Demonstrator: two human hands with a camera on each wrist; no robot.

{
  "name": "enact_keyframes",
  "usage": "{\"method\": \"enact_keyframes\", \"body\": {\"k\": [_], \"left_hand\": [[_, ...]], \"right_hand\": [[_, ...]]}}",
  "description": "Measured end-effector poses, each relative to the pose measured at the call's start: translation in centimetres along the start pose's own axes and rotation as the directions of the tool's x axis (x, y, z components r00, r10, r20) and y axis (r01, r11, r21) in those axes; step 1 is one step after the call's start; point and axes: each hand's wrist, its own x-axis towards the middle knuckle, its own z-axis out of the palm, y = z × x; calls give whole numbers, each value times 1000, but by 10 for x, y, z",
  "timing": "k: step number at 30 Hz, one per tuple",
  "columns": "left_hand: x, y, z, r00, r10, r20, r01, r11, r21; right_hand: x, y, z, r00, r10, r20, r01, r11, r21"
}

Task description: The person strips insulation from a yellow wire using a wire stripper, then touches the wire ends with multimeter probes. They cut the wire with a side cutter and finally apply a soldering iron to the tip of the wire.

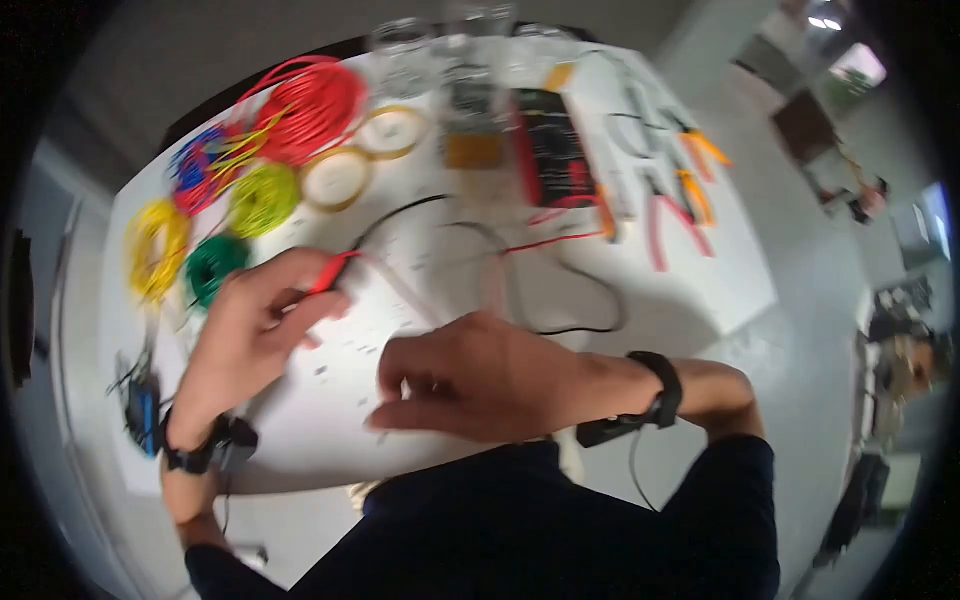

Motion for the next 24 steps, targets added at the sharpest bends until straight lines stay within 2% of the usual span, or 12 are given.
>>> {"method": "enact_keyframes", "body": {"k": [1, 2, 5, 7, 8, 10, 12, 16, 19, 20, 22, 24], "left_hand": [[-2, -2, -1, 998, 63, 4, -63, 993, 98], [-4, 1, -1, 999, 28, 16, -29, 996, 79], [-7, -1, -4, 990, 138, -9, -134, 973, 188], [-9, -1, -4, 982, 174, -72, -154, 962, 224], [-9, 3, -5, 986, 128, -105, -111, 981, 158], [-10, 3, -5, 987, 76, -142, -64, 994, 92], [-11, -3, -2, 960, 226, -164, -200, 967, 160], [-20, 2, -12, 946, 241, -216, -208, 964, 167], [-25, 1, -21, 906, 329, -264, -248, 922, 298], [-27, 0, -24, 873, 403, -276, -290, 882, 371], [-34, 2, -30, 865, 387, -320, -257, 888, 381], [-40, 2, -40, 808, 429, -404, -240, 865, 440]], "right_hand": [[9, 3, 11, 995, 101, -10, -99, 985, 145], [19, -3, 6, 907, 403, 125, -413, 786, 459], [39, 0, 15, 936, 341, 87, -321, 723, 612], [45, -4, 20, 951, 268, -154, -105, 748, 655], [51, -2, 23, 957, 255, -141, -103, 748, 656], [64, 5, 33, 902, 159, -400, 84, 847, 525], [67, 8, 35, 904, 223, -366, 43, 803, 595], [79, 19, 37, 910, 5, -414, 259, 773, 579], [86, 19, 35, 863, -164, -477, 326, 903, 279], [87, 18, 33, 863, -166, -477, 331, 899, 286], [89, 18, 28, 914, -168, -371, 317, 864, 390], [95, 23, 29, 883, -188, -429, 363, 855, 372]]}}
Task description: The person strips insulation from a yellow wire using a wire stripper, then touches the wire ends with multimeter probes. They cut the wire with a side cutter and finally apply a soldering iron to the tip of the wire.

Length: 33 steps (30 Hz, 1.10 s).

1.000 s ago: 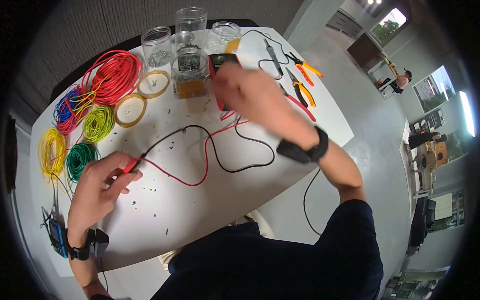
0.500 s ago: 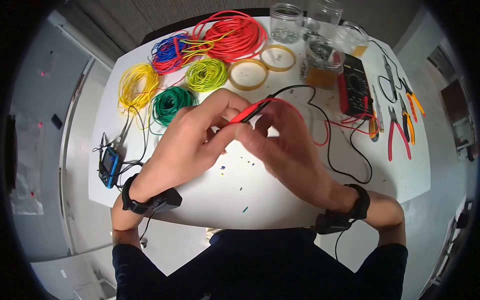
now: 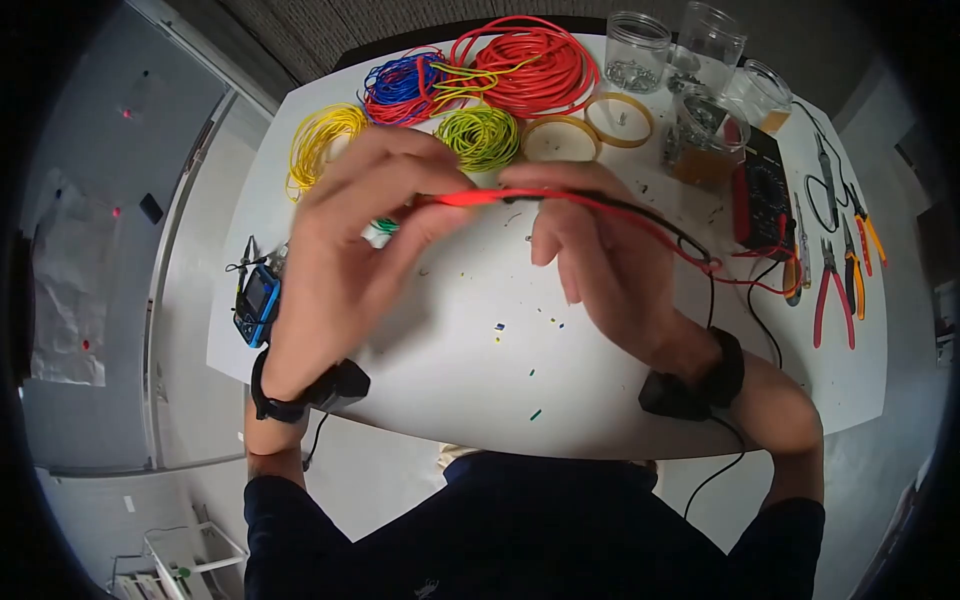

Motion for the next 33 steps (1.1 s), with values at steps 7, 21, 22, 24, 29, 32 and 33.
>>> {"method": "enact_keyframes", "body": {"k": [7, 21, 22, 24, 29, 32, 33], "left_hand": [[-19, -26, -42, 961, -66, -269, 53, 997, -58], [-51, -53, -51, 928, -343, -143, 302, 920, -250], [-51, -55, -49, 928, -345, -141, 304, 920, -249], [-52, -60, -42, 931, -287, -226, 205, 923, -327], [-42, -67, -41, 944, -283, -172, 198, 899, -390], [-39, -85, -41, 962, -243, -124, 182, 910, -371], [-39, -92, -41, 968, -230, -103, 180, 917, -356]], "right_hand": [[9, 1, 9, 970, -188, -155, 175, 980, -94], [30, 5, 20, 992, -33, 122, 57, 979, -197], [31, 8, 24, 992, -63, 109, 79, 985, -152], [33, 7, 28, 992, -92, 85, 100, 990, -101], [46, 8, 35, 998, 0, 56, -2, 1000, 31], [58, 27, 38, 985, -169, 32, 165, 981, 99], [58, 27, 40, 985, -170, 33, 166, 981, 96]]}}
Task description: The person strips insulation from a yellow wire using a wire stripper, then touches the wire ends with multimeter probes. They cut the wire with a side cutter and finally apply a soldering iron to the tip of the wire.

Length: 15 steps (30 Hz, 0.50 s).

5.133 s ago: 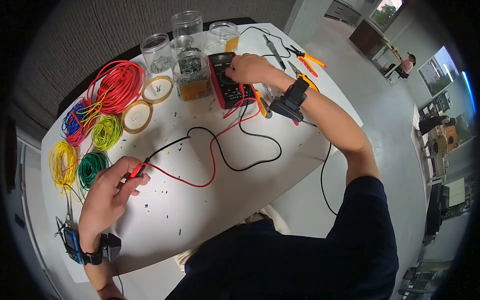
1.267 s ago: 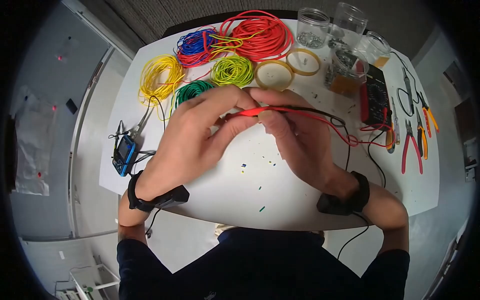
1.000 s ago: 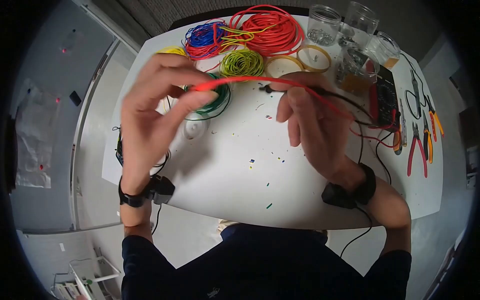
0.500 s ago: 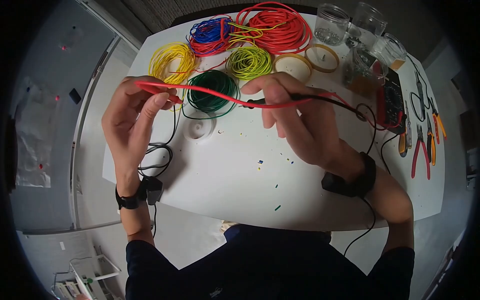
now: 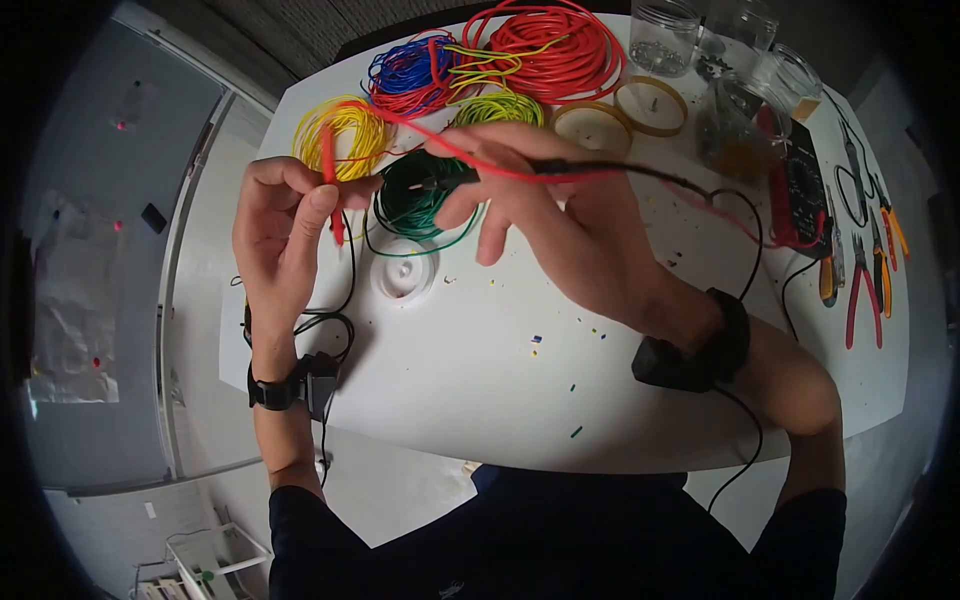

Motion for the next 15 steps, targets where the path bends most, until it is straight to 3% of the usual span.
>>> {"method": "enact_keyframes", "body": {"k": [2, 3, 5, 6, 9, 11, 12, 14, 15], "left_hand": [[1, -3, -2, 999, -27, 36, 26, 999, 32], [0, -4, -3, 995, -57, 77, 52, 996, 67], [-2, -4, 0, 998, -59, 31, 58, 998, 38], [1, -2, -1, 996, -74, 50, 70, 995, 66], [-2, -3, -1, 994, -104, 25, 102, 992, 68], [-3, -6, -8, 994, 35, 100, -65, 947, 315], [-3, -7, -11, 994, 31, 106, -64, 947, 314], [-4, -9, -15, 949, 221, 226, -289, 897, 336], [-6, -7, -13, 948, 219, 232, -289, 897, 334]], "right_hand": [[-1, -3, 7, 988, 147, 50, -146, 989, -14], [0, 0, 7, 986, 155, 62, -154, 988, -18], [-2, 8, 7, 984, 69, 163, -44, 987, -154], [-2, 11, 11, 991, 19, 133, -3, 993, -118], [-2, 10, 8, 977, 153, 150, -134, 983, -128], [-1, 10, 7, 974, 185, 134, -173, 980, -95], [-1, 11, 7, 970, 213, 119, -207, 976, -64], [-2, 12, 7, 978, 184, 93, -178, 982, -70], [-2, 12, 8, 986, 152, 74, -146, 986, -80]]}}
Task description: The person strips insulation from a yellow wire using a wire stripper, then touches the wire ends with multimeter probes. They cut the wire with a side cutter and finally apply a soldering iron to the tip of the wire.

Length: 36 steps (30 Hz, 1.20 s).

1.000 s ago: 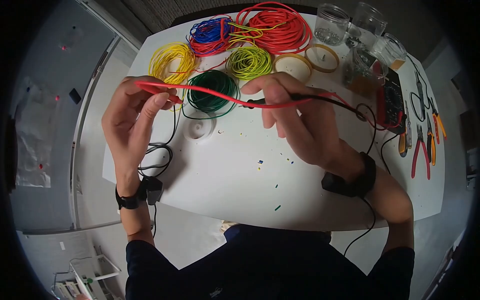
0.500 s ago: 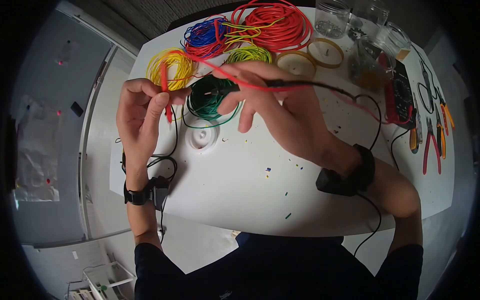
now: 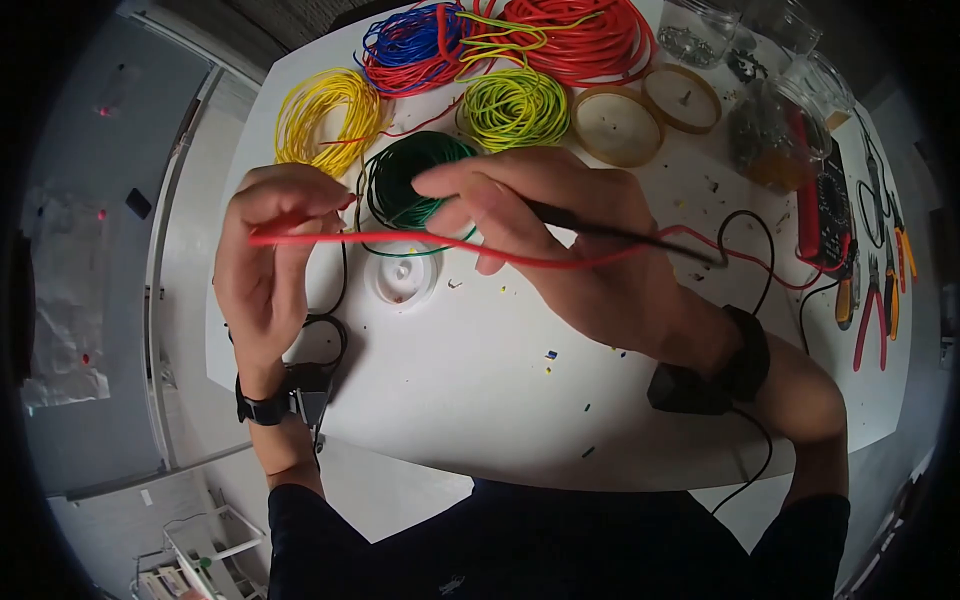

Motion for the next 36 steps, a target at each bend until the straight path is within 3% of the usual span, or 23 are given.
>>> {"method": "enact_keyframes", "body": {"k": [2, 3, 4, 6, 8, 10, 12, 16, 18, 22, 24, 26, 27, 28, 30, 32, 34, 35, 36], "left_hand": [[0, 13, 3, 976, -96, -195, 86, 994, -64], [-1, 16, -3, 989, -46, -139, 67, 987, 146], [-3, 14, -1, 990, -43, -133, 63, 987, 148], [-8, 6, 8, 941, 12, -339, -29, 999, -45], [-3, 13, 3, 925, 149, -350, -125, 988, 90], [-2, 17, 0, 886, 203, -416, -176, 979, 103], [-5, 22, -5, 888, 196, -416, -142, 977, 157], [-9, 12, -9, 732, 330, -597, -208, 942, 265], [-7, 14, -8, 661, 307, -685, -129, 945, 300], [-16, 27, -18, 760, 352, -546, -187, 924, 334], [-18, 39, -17, 748, 462, -477, -259, 865, 431], [-27, 44, -33, 685, 530, -500, -400, 847, 350], [-28, 47, -46, 680, 598, -424, -469, 799, 376], [-23, 53, -43, 582, 632, -512, -497, 775, 392], [-22, 67, -47, 525, 622, -581, -367, 781, 505], [-16, 76, -42, 486, 619, -617, -370, 785, 496], [-17, 84, -40, 496, 576, -650, -292, 815, 500], [-26, 84, -47, 580, 536, -613, -230, 830, 508], [-28, 80, -47, 582, 539, -608, -234, 828, 510]], "right_hand": [[2, -10, 0, 999, 35, 6, -34, 998, -49], [3, -13, 1, 997, 71, 18, -69, 993, -101], [3, -13, 1, 998, 68, 13, -67, 993, -97], [6, -11, 0, 1000, 11, -3, -11, 984, -175], [7, -8, -1, 999, 27, -33, -33, 985, -168], [6, -5, -1, 997, 45, -66, -55, 985, -161], [7, -3, -3, 989, 120, -83, -131, 982, -137], [7, 0, -5, 982, 141, -123, -152, 985, -81], [6, 3, -7, 987, 156, -47, -149, 981, 123], [4, -12, -7, 975, 198, 96, -215, 949, 229], [2, -14, -8, 975, 191, 113, -214, 944, 253], [0, -17, -6, 974, 198, 110, -223, 924, 310], [0, -17, -7, 977, 175, 120, -204, 930, 305], [0, -18, -9, 980, 151, 133, -185, 935, 301], [-2, -23, -13, 981, 141, 131, -173, 944, 281], [-3, -26, -15, 983, 127, 134, -159, 951, 264], [-3, -26, -15, 991, 82, 110, -112, 947, 302], [-3, -24, -14, 993, 66, 100, -95, 945, 314], [-6, -24, -15, 993, 63, 97, -91, 944, 318]]}}
